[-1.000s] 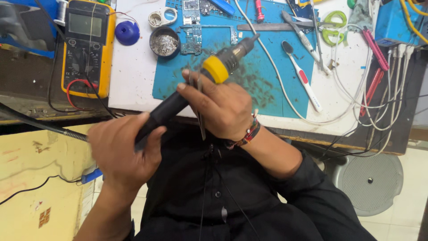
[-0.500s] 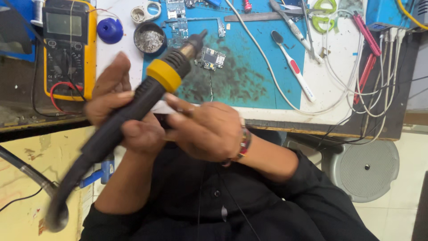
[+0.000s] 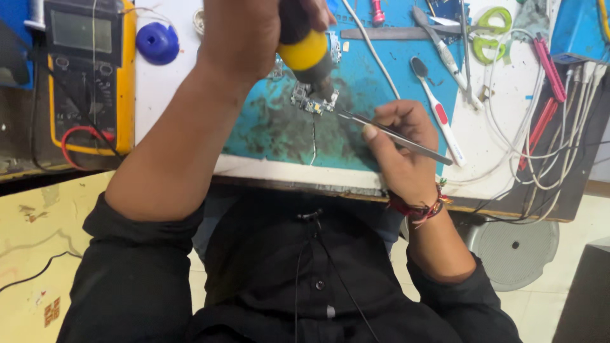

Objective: The person uses a soldering iron and tweezers to work on a small circuit board, then switches to a hot air gun to heat the board while holding it with tweezers. The person continues alternating between soldering and heating to adjust components on the board.

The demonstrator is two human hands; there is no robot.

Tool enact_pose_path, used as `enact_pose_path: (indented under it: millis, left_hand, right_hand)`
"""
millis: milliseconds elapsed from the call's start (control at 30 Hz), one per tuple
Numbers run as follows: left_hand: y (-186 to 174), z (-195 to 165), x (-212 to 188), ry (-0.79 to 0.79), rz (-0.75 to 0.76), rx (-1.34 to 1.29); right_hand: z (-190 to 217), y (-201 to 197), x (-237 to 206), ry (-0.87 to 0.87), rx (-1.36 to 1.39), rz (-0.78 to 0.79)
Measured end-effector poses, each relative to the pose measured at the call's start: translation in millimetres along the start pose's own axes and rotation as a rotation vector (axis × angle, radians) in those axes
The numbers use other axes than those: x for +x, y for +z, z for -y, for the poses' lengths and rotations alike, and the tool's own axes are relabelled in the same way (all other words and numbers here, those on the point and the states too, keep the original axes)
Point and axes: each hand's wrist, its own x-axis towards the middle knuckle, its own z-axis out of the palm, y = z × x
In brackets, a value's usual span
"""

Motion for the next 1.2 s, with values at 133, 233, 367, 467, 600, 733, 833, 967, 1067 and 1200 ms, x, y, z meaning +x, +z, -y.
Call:
enact_pose_path:
  millis: [133, 233, 367, 467, 600, 733, 833, 967, 1067, 1200]
  left_hand:
    - [4.2, -4.5, -8.4, -0.255, -0.073, -0.329]
    - [5.6, -16.7, -22.6, -0.28, -0.139, -0.369]
    - [8.8, -22.5, -29.2, -0.243, -0.175, -0.346]
    - [17.1, -19.8, -30.8, -0.175, -0.137, -0.325]
    - [27.2, -12.3, -33.1, -0.159, -0.142, -0.309]
    - [28.9, -7.2, -35.3, -0.122, -0.132, -0.261]
    - [27.4, -5.0, -33.9, -0.09, -0.115, -0.222]
    - [28.4, -5.1, -32.8, -0.106, -0.129, -0.244]
    - [30.9, -4.9, -33.4, -0.135, -0.15, -0.258]
    - [33.2, -2.9, -34.7, -0.128, -0.147, -0.265]
  right_hand:
    - [-6.5, 1.5, -9.3, 0.061, -0.135, -0.083]
    - [-5.5, -1.3, -19.7, 0.02, -0.157, -0.085]
    - [-1.7, -4.2, -21.1, -0.068, -0.183, -0.073]
    - [1.4, -5.0, -21.1, -0.062, -0.235, -0.057]
    - [1.4, -5.5, -22.0, -0.077, -0.258, -0.037]
    - [0.2, -5.8, -21.7, -0.09, -0.296, -0.017]
    - [0.3, -5.6, -20.2, -0.111, -0.312, -0.011]
    - [1.2, -5.6, -19.8, -0.116, -0.306, -0.005]
    - [1.1, -5.5, -20.5, -0.106, -0.291, -0.005]
    - [0.8, -4.9, -20.7, -0.108, -0.295, -0.009]
